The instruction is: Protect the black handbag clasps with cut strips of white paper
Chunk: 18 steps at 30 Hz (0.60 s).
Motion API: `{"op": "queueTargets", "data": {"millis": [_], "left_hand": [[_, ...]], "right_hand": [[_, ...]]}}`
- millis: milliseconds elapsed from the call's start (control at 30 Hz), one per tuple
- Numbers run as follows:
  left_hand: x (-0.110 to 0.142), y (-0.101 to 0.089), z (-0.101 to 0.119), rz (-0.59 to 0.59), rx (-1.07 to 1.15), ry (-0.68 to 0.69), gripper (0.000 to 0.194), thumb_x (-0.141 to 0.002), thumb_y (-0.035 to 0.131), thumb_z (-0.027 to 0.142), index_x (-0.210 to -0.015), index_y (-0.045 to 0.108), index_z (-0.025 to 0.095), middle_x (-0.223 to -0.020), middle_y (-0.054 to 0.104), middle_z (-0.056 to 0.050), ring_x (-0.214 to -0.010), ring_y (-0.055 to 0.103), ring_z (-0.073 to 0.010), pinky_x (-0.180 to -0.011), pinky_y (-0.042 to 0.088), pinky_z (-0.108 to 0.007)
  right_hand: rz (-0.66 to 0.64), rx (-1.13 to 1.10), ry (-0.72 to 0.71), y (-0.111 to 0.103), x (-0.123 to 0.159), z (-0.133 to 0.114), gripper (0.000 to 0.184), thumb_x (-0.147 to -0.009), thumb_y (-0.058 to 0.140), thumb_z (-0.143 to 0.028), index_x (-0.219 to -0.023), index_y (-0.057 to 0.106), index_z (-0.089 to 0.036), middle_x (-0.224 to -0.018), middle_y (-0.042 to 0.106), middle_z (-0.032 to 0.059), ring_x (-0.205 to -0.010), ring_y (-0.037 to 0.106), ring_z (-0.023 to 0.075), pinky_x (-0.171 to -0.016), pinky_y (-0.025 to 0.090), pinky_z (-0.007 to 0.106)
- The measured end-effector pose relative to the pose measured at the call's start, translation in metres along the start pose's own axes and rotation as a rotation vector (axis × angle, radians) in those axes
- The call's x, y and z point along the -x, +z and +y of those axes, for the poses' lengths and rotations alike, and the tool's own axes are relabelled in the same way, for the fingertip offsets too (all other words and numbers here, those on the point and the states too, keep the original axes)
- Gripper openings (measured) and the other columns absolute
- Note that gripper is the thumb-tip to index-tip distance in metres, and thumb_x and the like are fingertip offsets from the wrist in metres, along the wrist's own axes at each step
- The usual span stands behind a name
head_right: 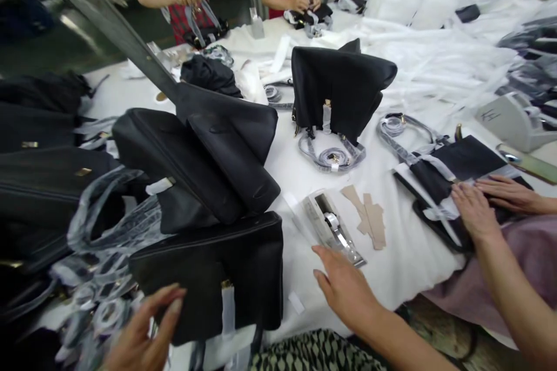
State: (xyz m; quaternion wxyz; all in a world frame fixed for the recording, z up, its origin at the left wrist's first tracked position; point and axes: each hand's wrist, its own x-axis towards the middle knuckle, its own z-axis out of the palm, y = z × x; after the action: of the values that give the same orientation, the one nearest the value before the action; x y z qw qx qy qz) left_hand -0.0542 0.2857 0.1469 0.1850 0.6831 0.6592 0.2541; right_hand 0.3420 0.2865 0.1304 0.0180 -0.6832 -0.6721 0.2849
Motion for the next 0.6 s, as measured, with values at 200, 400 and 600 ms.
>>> {"op": "queueTargets", "data": {"millis": [200,400,600], "left_hand": [[0.056,0.062,0.043,-0.3,0.233,0.099,0.02,-0.09,0.053,0.032,-0.106,0.063,0.025,-0.087,0.069,-0.003,-0.082,0.068,-0.0166,-0.073,0.057,-0.024],[0.102,0.078,0.013,-0.389,0.137,-0.081,0.021,-0.087,0.053,0.031,-0.101,0.065,0.022,-0.089,0.069,-0.006,-0.082,0.068,-0.019,-0.075,0.058,-0.032],[0.146,0.066,-0.024,-0.25,0.145,-0.413,0.029,-0.086,0.05,0.035,-0.106,0.062,0.017,-0.097,0.068,-0.009,-0.088,0.067,-0.0206,-0.082,0.056,-0.036]], "right_hand": [[0.073,0.438,0.051,0.068,-0.028,-0.023,0.059,-0.085,0.035,0.002,-0.141,0.043,-0.011,-0.138,0.05,0.0183,-0.117,0.055,0.0283,-0.095,0.049,0.04],[0.012,0.475,0.121,0.075,-0.04,-0.008,0.05,-0.089,0.031,-0.002,-0.136,0.044,-0.013,-0.121,0.06,0.0182,-0.103,0.062,0.0244,-0.078,0.054,0.031],[-0.095,0.442,0.141,0.082,-0.035,-0.001,0.035,-0.094,0.036,-0.017,-0.125,0.049,-0.012,-0.106,0.064,0.0181,-0.089,0.067,0.0259,-0.072,0.053,0.036]]}}
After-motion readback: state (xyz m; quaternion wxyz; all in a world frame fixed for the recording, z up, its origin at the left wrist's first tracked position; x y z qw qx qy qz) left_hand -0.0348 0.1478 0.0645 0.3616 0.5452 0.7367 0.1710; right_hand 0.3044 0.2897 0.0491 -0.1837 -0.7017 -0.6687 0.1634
